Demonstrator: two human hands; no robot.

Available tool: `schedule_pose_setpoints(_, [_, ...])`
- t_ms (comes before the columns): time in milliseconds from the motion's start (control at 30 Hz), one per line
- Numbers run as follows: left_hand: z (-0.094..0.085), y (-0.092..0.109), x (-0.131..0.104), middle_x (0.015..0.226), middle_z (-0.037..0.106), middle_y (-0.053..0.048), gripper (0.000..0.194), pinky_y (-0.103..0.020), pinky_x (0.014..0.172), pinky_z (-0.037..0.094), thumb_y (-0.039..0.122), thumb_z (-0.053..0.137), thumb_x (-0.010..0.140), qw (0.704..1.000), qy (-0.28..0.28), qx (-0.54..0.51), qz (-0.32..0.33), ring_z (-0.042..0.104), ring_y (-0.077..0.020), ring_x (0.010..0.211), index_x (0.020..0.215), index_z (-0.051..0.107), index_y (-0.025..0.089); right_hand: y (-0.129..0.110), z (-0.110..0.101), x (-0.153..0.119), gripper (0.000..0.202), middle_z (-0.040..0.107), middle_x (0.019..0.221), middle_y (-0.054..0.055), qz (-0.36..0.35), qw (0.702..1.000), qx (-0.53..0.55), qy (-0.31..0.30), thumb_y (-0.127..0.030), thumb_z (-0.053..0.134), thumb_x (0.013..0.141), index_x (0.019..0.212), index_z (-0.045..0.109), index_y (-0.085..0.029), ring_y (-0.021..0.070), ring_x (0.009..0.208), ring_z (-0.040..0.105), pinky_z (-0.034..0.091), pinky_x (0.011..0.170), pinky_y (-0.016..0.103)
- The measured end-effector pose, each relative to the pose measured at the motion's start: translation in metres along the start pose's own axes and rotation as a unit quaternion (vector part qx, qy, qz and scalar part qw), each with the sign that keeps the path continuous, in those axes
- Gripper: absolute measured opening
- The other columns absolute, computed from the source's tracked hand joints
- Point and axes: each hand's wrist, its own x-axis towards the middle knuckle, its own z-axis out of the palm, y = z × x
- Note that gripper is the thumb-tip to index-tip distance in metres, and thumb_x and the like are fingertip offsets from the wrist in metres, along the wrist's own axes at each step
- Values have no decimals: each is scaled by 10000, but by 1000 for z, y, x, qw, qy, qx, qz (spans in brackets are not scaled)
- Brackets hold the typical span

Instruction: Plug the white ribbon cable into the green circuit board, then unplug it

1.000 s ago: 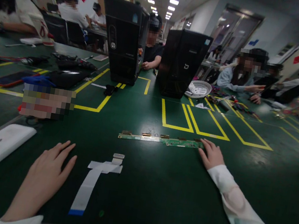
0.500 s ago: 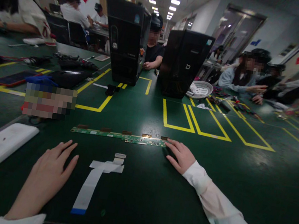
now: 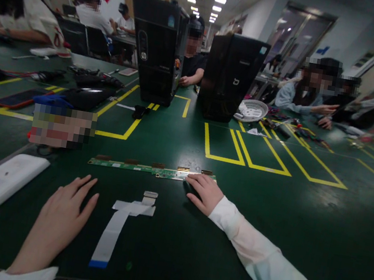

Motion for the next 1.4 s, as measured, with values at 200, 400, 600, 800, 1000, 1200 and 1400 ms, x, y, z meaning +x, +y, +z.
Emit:
schedule_pose_setpoints(200, [0,2,-1,1420,496,-193,639,-547,1078,373,503,232,923,1000,11,3,-2,457,-368,1316,1336,508,101,-1,3,7,484,560,1292,149,-7,1000,18,-13,-452,385,979,1335,514,-152,269,1155,501,441,992,466])
schedule_pose_setpoints(400, [0,3,2,1420,478,-223,694,-552,1075,378,529,235,918,1000,19,-14,-15,462,-377,1307,1387,444,61,-1,3,8,459,563,1303,144,-16,1000,20,-11,-418,382,983,1336,515,-156,262,1185,507,443,1011,471])
schedule_pose_setpoints(600, [-8,12,1,1507,404,-140,610,-515,1096,388,488,324,942,995,13,-75,64,450,-318,1337,1459,375,169,3,12,5,457,546,1342,157,-8,1000,-8,22,-400,430,962,1323,527,-137,277,1265,463,400,1065,498])
schedule_pose_setpoints(800, [-35,58,0,1543,386,-34,483,-410,1102,418,364,411,966,953,-48,-105,279,417,-226,1378,1444,403,298,7,18,3,463,547,1343,154,8,1000,-12,6,-408,433,960,1335,522,-153,280,1228,503,441,1020,497])
schedule_pose_setpoints(1000, [-32,90,14,1461,504,-40,452,-443,1114,408,339,428,969,935,-83,-105,327,484,-212,1325,1416,447,273,8,17,1,473,546,1344,167,1,1000,-13,7,-397,450,958,1331,529,-120,277,1236,493,428,1033,480])
schedule_pose_setpoints(1200, [-32,116,23,1432,534,-69,437,-424,1098,429,314,443,965,931,-112,-86,336,517,-215,1292,1386,483,202,8,18,0,478,520,1374,169,12,1000,-3,-15,-397,474,950,1344,522,-131,272,1273,467,401,1055,469])
schedule_pose_setpoints(1400, [-31,147,41,1427,531,-123,461,-448,1096,414,349,470,951,932,-115,-47,340,497,-259,1304,1355,509,131,6,13,-1,468,524,1379,150,22,1000,8,-18,-385,471,949,1357,514,-161,264,1274,468,402,1056,471])
